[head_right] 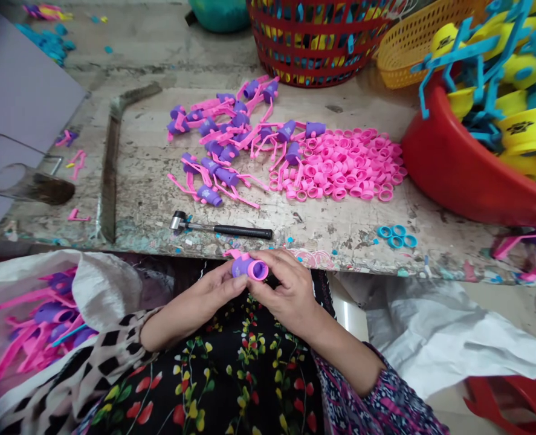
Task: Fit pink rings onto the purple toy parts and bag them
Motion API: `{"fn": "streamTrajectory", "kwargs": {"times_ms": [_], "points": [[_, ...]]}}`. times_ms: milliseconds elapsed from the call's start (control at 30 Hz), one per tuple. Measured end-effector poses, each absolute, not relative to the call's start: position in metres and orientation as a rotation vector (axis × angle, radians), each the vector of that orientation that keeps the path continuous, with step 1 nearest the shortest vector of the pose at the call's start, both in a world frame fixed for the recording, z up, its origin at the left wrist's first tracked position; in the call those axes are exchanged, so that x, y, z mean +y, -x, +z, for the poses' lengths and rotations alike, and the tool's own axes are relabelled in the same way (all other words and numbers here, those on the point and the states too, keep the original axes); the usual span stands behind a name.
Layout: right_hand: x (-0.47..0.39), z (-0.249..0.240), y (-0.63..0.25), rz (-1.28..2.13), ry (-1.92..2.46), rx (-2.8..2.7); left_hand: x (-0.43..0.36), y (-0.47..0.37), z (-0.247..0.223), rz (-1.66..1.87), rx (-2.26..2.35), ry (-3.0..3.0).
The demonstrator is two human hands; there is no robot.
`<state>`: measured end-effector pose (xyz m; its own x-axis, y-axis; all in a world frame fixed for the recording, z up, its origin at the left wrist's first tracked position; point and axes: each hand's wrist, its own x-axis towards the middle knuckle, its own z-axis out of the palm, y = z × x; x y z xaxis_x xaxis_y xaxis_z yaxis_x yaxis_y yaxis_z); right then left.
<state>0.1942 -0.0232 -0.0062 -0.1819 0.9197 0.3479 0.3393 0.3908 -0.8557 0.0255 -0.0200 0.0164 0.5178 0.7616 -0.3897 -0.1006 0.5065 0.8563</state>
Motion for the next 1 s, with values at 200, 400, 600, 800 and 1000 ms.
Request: {"fn": "streamTrajectory", "kwargs": {"times_ms": [200,400,600,800,1000], "points": [[-0.025,-0.008,-0.191,0.780,1.171,-1.734,-0.022,-0.031,0.010,0.617,0.994,-0.880],[-0.026,-0.006,-0.195,1.027,1.086,-1.684,-0.021,-0.030,0.012,0.640,1.123,-0.866],[-0.028,-0.017,-0.186,1.502,1.056,-1.080,-0.024,-0.029,0.006,0.632,1.209,-1.060],[-0.014,-0.001,-0.167,1.693,1.125,-0.800,-0.026,-0.030,0.007,0.590,1.346,-1.377],[-0.004,0.012,-0.161,1.817,1.116,-0.581,-0.027,-0.030,0.007,0.615,1.356,-1.567]]}}
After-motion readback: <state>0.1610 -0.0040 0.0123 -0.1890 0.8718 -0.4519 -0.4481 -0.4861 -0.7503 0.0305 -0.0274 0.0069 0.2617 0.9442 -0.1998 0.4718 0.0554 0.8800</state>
